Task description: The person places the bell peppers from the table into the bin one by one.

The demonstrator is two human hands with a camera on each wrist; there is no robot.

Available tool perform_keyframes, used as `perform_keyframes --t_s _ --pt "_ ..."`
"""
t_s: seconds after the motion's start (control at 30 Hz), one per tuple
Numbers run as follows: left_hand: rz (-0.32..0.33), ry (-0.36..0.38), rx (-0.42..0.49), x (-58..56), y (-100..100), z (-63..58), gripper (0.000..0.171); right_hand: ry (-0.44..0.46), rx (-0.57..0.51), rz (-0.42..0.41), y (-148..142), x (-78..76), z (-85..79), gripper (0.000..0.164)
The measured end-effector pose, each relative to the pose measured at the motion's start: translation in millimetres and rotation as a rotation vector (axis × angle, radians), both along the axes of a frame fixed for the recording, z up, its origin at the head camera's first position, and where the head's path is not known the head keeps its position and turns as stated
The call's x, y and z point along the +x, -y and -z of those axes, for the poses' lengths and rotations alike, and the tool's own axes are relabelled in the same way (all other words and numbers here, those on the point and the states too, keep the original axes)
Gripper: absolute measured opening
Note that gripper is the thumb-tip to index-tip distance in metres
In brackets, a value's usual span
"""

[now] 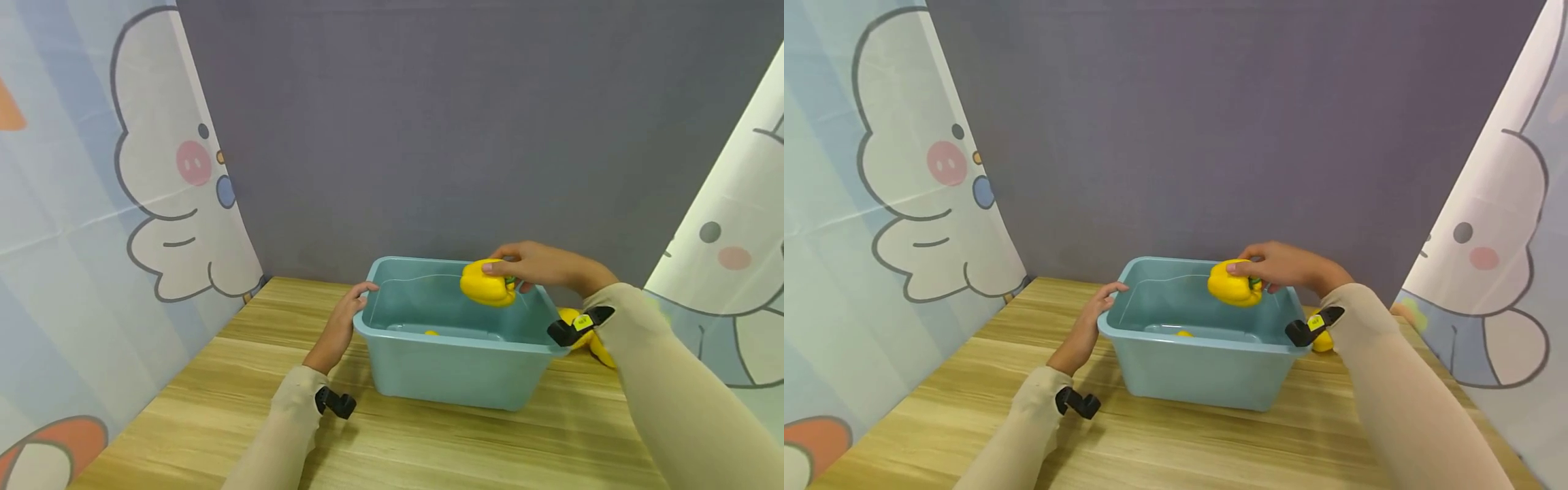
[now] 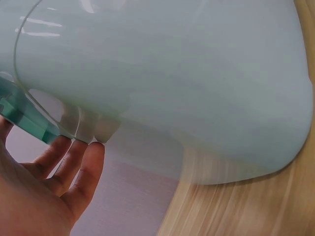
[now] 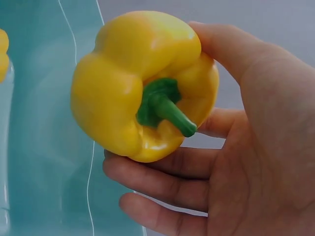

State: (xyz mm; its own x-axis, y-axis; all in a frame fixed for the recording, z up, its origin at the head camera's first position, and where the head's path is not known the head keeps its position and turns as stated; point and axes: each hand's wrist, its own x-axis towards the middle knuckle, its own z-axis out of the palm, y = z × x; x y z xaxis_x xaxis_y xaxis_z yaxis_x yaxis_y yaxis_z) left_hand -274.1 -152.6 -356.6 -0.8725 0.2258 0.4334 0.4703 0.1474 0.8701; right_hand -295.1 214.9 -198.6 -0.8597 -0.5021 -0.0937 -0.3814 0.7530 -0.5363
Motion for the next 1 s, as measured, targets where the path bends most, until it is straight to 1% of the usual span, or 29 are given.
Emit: perform_keyframes --t_s 0.27,0.43,0.5,0.7,0.9,1.0 --pt "-0.001 0.002 0.006 0.4 2 1.4 0.047 0.001 -0.001 -0.008 11 -11.2 5.6 0.064" --pt "-0.013 -0.003 -0.011 -0.7 2 1.2 0.048 0.005 -0.006 -0.007 17 -15.2 6.0 0.065" --pt "-0.011 -0.005 -0.012 -1.6 2 0.7 0.048 0.009 -0.015 -0.005 18 -16.7 5.8 0.065" --pt "0.000 -0.002 -0.007 -0.5 1 -0.3 0.040 0.005 -0.029 -0.010 23 -23.7 9.5 0.065" --pt "0.012 -0.007 -0.007 0.4 1 0.3 0.046 0.004 -0.034 -0.025 30 -28.1 13.3 0.062" --pt "0.016 -0.007 0.000 -0.1 2 -0.2 0.045 0.008 -0.041 -0.022 33 -28.8 13.6 0.063"
